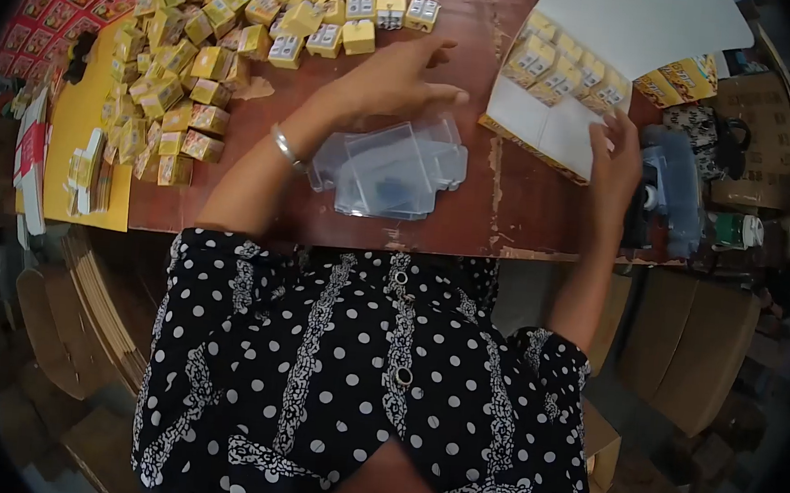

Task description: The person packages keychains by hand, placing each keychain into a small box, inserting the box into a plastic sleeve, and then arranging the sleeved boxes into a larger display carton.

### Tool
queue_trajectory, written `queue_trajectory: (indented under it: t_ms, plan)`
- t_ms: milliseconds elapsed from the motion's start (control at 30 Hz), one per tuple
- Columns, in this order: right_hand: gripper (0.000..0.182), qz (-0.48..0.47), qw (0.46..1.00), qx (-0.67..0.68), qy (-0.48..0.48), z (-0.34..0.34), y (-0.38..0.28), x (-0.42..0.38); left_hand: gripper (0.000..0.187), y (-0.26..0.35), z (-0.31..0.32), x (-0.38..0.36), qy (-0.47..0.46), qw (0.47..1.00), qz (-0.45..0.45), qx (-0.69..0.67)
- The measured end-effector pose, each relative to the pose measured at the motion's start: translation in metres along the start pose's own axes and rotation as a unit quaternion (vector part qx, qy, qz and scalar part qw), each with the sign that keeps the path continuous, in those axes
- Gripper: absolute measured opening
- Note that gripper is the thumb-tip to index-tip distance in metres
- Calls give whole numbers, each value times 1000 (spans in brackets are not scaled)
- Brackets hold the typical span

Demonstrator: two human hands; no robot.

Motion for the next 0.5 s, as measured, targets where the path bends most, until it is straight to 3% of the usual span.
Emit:
queue_trajectory:
  t_ms: [100, 233, 400, 433, 500]
  plan:
    - [37, 34, 997, 67, -22, -13, -14, -35, 74, -13, -21, -60, -11, 993, -4, 121]
    - [29, 69, 984, 152, -65, 0, -54, -69, 67, -39, 5, -95, -36, 987, -37, 151]
    - [24, 13, 985, 163, -57, 26, -101, -97, 31, -46, 13, -102, 136, 989, -32, 58]
    - [24, -12, 978, 190, -90, 35, -107, -102, 31, -42, 13, -104, 138, 988, -28, 56]
    - [24, -41, 968, 214, -121, 49, -126, -109, 19, -29, 9, -114, 222, 973, 45, 33]
Point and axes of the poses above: each hand's wrist, its own x-axis towards the middle knuckle, its own z-axis out of the palm, y = z × x, the point moved 3 cm from there along x, towards the middle knuckle, and after that the axes turned 2 degrees about z, right-handed, at the moved point
